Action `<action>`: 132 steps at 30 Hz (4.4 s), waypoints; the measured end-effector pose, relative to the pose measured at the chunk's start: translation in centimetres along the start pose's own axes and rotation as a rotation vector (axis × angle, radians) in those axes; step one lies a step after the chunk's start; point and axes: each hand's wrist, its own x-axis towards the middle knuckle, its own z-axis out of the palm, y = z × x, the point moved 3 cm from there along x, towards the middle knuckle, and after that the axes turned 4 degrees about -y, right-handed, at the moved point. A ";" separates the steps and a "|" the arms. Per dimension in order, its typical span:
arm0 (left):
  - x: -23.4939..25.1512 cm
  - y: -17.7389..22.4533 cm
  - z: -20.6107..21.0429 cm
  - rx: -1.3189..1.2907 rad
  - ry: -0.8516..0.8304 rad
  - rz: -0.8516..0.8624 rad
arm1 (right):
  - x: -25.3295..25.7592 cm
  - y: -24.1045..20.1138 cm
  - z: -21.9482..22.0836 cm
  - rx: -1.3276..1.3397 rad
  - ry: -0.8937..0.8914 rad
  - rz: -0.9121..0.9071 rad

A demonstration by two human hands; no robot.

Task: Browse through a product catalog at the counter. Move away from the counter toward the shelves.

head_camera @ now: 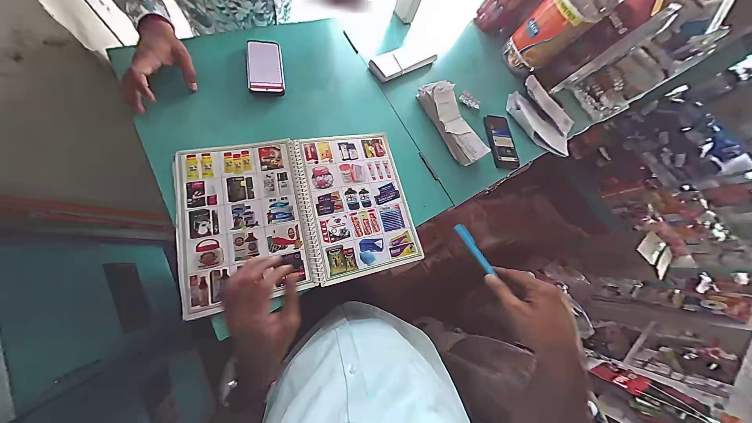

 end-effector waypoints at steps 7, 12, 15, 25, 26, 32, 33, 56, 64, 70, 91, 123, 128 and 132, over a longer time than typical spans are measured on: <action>3.1 12.1 12.6 0.083 -0.417 0.443 | 0.0 -4.5 1.2 0.697 0.068 -0.389; 2.9 14.4 15.3 0.238 -0.419 0.448 | -0.7 -4.8 1.8 0.921 0.096 -0.394; 3.1 14.3 14.9 0.206 -0.443 0.446 | -1.0 -3.3 2.4 1.027 0.130 -0.390; 5.1 13.1 9.2 -0.517 0.001 0.216 | 4.3 -3.0 7.7 0.893 -0.019 -0.346; 5.2 12.7 6.6 -0.638 0.085 0.168 | 4.9 -3.2 8.2 0.859 -0.035 -0.377; 0.7 1.9 -5.8 -0.721 0.528 -0.194 | 7.1 -3.0 10.3 0.648 -0.069 -0.477; 0.0 0.1 -6.6 -0.680 0.530 -0.330 | 7.1 -2.9 10.6 0.675 -0.095 -0.477; -4.5 -5.4 -3.0 0.200 0.265 -0.451 | 8.2 -4.4 9.9 0.502 0.069 -0.498; 1.6 5.4 5.1 0.060 -0.208 0.175 | 7.1 -3.6 10.1 0.417 0.095 -0.417; 4.7 11.6 12.0 0.249 -0.468 0.394 | 7.5 -3.7 9.7 0.397 0.079 -0.423; 5.6 12.8 12.5 0.178 -0.656 0.267 | 7.8 -4.0 9.4 0.682 0.110 -0.391; 6.2 14.6 11.5 0.208 -1.024 0.166 | 7.8 -3.0 11.4 0.751 0.187 -0.319; 6.5 14.7 11.4 0.173 -1.097 0.106 | 7.5 -3.2 11.4 0.724 0.138 -0.344; 6.4 14.6 11.6 0.161 -1.121 0.093 | 7.6 -3.2 11.6 0.738 0.150 -0.336</action>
